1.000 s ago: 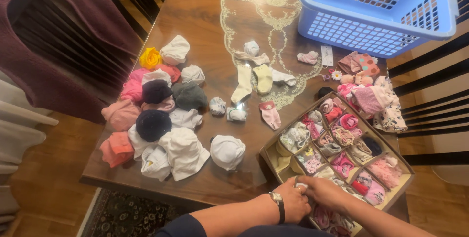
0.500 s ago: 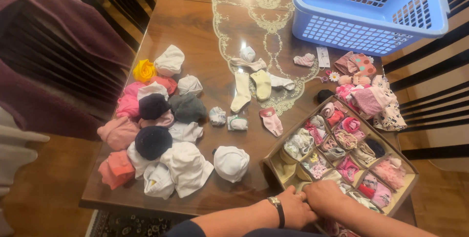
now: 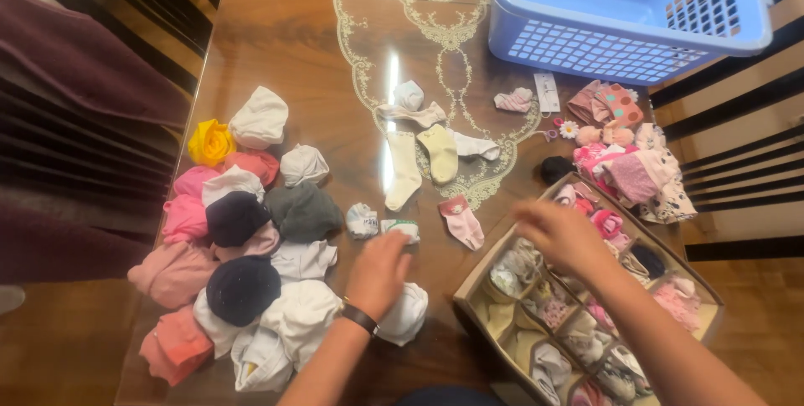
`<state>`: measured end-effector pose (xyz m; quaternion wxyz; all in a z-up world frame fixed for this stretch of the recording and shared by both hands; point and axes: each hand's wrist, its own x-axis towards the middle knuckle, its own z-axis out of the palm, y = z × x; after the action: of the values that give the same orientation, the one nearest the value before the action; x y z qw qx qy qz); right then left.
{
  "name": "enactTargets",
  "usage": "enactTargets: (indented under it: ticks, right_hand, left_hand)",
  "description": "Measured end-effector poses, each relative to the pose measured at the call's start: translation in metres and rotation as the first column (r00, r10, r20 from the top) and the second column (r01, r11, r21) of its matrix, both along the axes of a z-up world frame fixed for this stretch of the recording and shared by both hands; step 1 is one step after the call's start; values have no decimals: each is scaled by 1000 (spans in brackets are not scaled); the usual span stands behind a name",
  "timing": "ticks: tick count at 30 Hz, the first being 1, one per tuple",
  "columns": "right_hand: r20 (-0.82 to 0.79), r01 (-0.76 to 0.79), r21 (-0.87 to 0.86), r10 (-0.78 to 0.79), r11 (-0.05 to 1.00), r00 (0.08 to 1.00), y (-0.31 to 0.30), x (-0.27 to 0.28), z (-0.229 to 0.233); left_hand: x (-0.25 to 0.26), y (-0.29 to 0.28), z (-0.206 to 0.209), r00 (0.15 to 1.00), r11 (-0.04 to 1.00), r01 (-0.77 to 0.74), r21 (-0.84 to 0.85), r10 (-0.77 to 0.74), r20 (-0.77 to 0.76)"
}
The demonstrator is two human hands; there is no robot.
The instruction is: Organizing and pairing socks into a multi-compartment storage box on a table
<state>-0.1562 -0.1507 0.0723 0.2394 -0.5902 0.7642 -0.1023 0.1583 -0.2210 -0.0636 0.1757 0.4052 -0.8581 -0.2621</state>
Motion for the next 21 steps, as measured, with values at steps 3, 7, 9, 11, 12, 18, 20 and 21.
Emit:
enactTargets:
  ticks: [3,7,9,11,12,18,20,21]
  right_hand:
    - [-255,-77,-129,42,989,966,-76,-15,-64]
    - [-350,-121,-93,82,988,933,-160,-42,-161]
    - [-444,-90,-35,65,995,894,-178,-41,-172]
    - [-440,-42,-88,-1,995,898,-183,-47,-176]
    - [-435,8,-145,-71,989,898,-185,-50,-178]
    - [710,692,81,-529,717,465,-183,-82,-193]
    - [840,644,150,-440,750,317,-167,-47,-140]
    - [933,575,197,-332,794,139,-161,-26,-115]
  left_hand:
    - [7,-25,-19,976,993,-121,1,119,180]
    - [4,-32,-23,953,986,-144,84,115,280]
    - [3,-34,-30,951,977,-148,153,98,293]
    - [2,-37,-39,946,971,-157,181,95,310]
    - [1,-38,-44,942,965,-162,205,89,325]
    - [-5,-49,-11,965,928,-231,293,179,194]
    - [-18,-55,12,975,894,-221,391,210,73]
    - [-21,-58,24,965,855,-211,474,260,-38]
